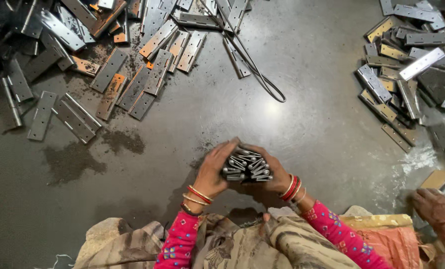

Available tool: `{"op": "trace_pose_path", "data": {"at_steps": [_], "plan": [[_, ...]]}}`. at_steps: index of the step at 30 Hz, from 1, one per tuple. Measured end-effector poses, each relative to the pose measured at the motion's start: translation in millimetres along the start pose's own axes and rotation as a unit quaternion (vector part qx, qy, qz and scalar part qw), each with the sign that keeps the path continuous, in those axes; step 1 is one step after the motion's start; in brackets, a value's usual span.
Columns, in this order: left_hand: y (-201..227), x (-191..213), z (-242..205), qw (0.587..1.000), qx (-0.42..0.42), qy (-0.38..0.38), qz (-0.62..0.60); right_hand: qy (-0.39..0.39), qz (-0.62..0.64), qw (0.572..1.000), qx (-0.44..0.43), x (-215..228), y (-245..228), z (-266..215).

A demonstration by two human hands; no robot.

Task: The person sits on the floor and assembles metal hinges by inserting pins into the barrel sections. They gather parts from a large pile, align the hinge leaves, and push the pins through to join them. The assembled hinges are stacked in a small pile nearby.

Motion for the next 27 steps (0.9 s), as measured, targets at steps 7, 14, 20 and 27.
{"op": "trace_pose_path", "data": {"at_steps": [7, 14, 20, 27], "plan": [[-48.1, -38.5, -23.2, 0.989, 0.136, 0.01, -0.053, 0.05, -0.042, 0.997, -0.049, -5.0, 52.0, -4.6], [-30.7, -23.3, -3.3, 0.935, 0.31, -0.137, 0.109, 0.144, 0.382, 0.889, -0.206, -19.8, 49.8, -6.6], [49.4, -44.2, 38.5, 0.836, 0.37, -0.325, 0.244, 0.184, 0.676, 0.661, -0.268, -60.0, 63.4, -59.0], [105.8, -90.9, 71.7, 0.924, 0.185, -0.259, 0.211, 0.369, 0.644, 0.664, -0.092, 30.9, 63.2, -97.4]]}}
Point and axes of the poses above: each hand's wrist, its own z-axis towards the middle knuckle, its own x-axis out of the back of the hand, y = z × x, the point moved 2 cm from there along z, towards the middle knuckle, and after that the axes turned 10 degrees about -y, right-handed, at the moved point
